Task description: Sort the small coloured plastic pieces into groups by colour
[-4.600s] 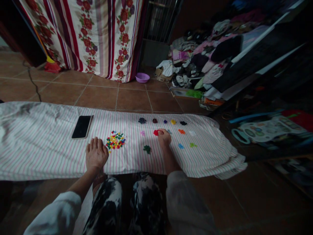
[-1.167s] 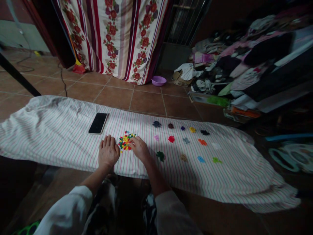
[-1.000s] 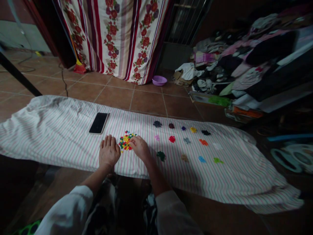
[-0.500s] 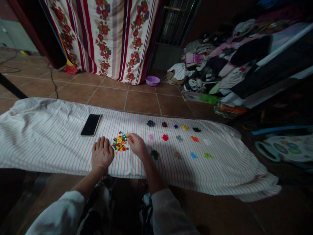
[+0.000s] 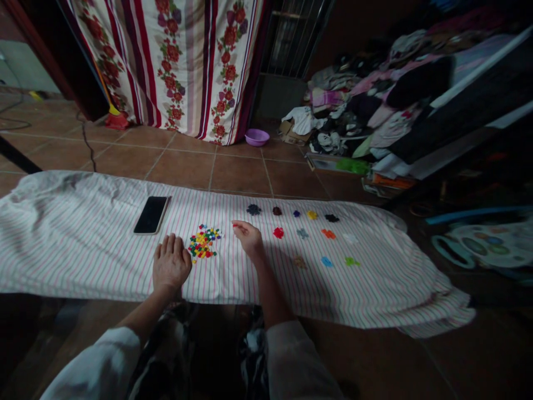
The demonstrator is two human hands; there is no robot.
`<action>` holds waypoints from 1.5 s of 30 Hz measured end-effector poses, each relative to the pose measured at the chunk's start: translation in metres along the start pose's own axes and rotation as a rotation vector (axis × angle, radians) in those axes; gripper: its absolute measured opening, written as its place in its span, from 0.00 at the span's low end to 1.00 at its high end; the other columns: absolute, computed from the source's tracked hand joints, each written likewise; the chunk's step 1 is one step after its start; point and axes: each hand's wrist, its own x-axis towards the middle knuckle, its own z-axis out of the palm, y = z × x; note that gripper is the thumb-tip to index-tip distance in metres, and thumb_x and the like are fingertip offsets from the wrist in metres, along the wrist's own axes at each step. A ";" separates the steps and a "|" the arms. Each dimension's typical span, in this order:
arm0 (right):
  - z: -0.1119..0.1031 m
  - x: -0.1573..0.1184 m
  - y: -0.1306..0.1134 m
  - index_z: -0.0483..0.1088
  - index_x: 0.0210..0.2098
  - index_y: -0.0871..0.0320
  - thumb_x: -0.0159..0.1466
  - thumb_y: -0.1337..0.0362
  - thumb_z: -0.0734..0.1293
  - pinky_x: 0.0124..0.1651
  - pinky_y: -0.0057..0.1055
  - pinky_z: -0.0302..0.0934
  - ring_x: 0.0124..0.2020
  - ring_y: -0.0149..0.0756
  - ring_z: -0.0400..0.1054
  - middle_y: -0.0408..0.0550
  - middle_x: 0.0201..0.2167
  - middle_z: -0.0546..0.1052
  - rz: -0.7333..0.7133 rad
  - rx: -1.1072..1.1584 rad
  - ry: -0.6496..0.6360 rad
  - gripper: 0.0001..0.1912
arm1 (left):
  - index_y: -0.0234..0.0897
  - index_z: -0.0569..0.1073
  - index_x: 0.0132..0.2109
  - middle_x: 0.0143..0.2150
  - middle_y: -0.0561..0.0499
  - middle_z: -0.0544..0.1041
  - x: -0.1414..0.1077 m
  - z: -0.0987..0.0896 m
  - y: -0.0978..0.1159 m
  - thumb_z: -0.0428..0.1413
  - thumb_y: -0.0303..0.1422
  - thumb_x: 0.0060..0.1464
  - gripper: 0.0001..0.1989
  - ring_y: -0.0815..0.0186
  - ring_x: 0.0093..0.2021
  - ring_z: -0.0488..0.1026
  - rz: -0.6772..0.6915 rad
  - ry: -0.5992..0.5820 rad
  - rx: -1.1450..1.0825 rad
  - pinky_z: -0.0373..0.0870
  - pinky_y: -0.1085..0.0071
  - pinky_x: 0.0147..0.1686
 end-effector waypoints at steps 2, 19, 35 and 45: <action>-0.003 0.001 0.000 0.77 0.42 0.56 0.59 0.59 0.65 0.38 0.29 0.69 0.34 0.34 0.74 0.47 0.35 0.80 0.024 0.038 0.009 0.14 | 0.24 0.70 0.57 0.62 0.31 0.68 0.000 0.000 0.000 0.41 0.34 0.60 0.25 0.46 0.65 0.61 0.002 0.007 -0.009 0.57 0.50 0.63; -0.071 0.007 0.006 0.77 0.41 0.57 0.58 0.56 0.62 0.40 0.31 0.69 0.33 0.36 0.75 0.48 0.32 0.81 0.098 -0.245 0.335 0.18 | 0.27 0.69 0.57 0.62 0.32 0.69 -0.002 0.004 -0.002 0.42 0.35 0.59 0.24 0.47 0.65 0.62 0.012 0.042 -0.015 0.57 0.50 0.63; -0.130 -0.003 0.029 0.79 0.36 0.59 0.57 0.62 0.57 0.43 0.35 0.61 0.35 0.40 0.68 0.53 0.34 0.78 0.101 -0.735 0.400 0.19 | 0.27 0.69 0.57 0.62 0.33 0.68 -0.001 0.003 -0.002 0.42 0.35 0.59 0.25 0.48 0.66 0.61 0.005 0.013 -0.004 0.56 0.51 0.64; -0.130 -0.002 0.034 0.78 0.36 0.58 0.56 0.64 0.56 0.45 0.36 0.60 0.35 0.39 0.67 0.51 0.33 0.77 0.099 -0.735 0.358 0.20 | 0.26 0.69 0.57 0.62 0.32 0.68 -0.001 0.006 -0.005 0.42 0.36 0.60 0.25 0.47 0.65 0.62 0.023 0.029 0.010 0.57 0.50 0.63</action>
